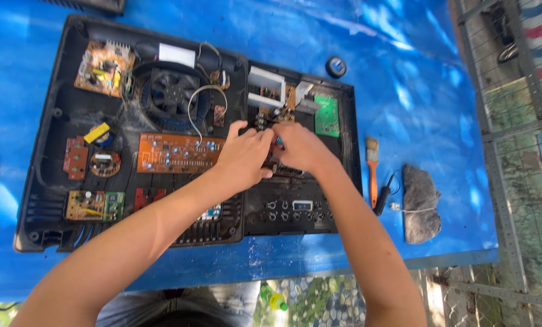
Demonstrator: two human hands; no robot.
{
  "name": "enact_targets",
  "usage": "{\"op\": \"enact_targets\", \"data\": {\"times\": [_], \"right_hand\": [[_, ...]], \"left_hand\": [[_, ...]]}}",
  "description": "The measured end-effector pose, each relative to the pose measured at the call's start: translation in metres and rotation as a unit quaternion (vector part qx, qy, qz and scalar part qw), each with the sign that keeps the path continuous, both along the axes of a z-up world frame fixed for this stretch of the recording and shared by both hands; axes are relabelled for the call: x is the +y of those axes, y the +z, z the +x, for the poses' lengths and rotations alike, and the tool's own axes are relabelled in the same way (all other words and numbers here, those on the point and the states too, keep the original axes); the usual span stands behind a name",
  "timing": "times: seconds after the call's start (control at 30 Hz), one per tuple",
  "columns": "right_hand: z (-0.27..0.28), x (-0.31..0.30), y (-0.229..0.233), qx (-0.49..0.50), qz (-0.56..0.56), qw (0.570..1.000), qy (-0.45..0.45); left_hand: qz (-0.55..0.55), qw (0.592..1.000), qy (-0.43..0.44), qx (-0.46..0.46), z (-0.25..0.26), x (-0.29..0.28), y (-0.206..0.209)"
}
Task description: Repairing and adjusting components on circuit boards inside an electronic appliance using a small tool.
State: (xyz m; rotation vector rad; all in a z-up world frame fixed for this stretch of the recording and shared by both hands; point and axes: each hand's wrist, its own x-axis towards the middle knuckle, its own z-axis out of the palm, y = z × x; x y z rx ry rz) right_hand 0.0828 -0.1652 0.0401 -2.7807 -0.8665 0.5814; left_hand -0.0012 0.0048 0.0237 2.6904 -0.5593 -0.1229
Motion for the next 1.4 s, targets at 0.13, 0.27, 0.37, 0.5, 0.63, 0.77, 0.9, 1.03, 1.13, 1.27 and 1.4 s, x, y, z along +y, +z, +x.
{"op": "enact_targets", "data": {"times": [0.13, 0.27, 0.37, 0.5, 0.63, 0.77, 0.9, 1.03, 1.13, 1.27, 1.4], "right_hand": [[-0.011, 0.013, 0.018, -0.029, -0.081, 0.996, 0.013], [-0.025, 0.017, 0.020, -0.064, -0.077, 0.994, 0.031], [-0.032, 0.016, 0.013, -0.111, -0.105, 0.987, 0.043], [-0.042, 0.011, 0.002, -0.151, -0.112, 0.981, 0.053], [-0.047, 0.009, 0.009, -0.166, -0.102, 0.978, 0.075], [-0.048, 0.010, 0.016, -0.172, -0.073, 0.979, 0.085], [-0.053, 0.008, 0.018, -0.179, -0.044, 0.979, 0.089], [-0.053, 0.000, 0.008, -0.183, -0.014, 0.979, 0.093], [-0.054, -0.001, 0.004, -0.192, 0.000, 0.976, 0.097], [-0.051, -0.002, 0.003, -0.187, 0.020, 0.978, 0.092], [-0.049, -0.004, 0.007, -0.152, 0.052, 0.983, 0.088]], "left_hand": [[0.008, 1.000, 0.000, -0.005, 0.000, 0.000, 0.005], [-0.012, 1.000, -0.006, 0.002, -0.004, 0.001, 0.007], [-0.018, 1.000, -0.011, 0.004, -0.003, 0.002, 0.010], [-0.017, 1.000, -0.009, 0.009, -0.004, 0.002, 0.004], [-0.006, 1.000, -0.004, -0.012, -0.006, -0.002, -0.004], [0.027, 0.998, 0.003, -0.064, -0.003, -0.002, -0.007], [0.043, 0.995, -0.002, -0.088, -0.001, -0.001, -0.011], [0.028, 0.996, -0.008, -0.089, 0.000, 0.000, -0.020], [0.024, 0.997, -0.001, -0.071, -0.001, -0.001, -0.019], [0.015, 0.998, 0.001, -0.067, 0.000, -0.001, -0.017], [0.005, 0.998, -0.003, -0.061, -0.002, 0.001, -0.009]]}}
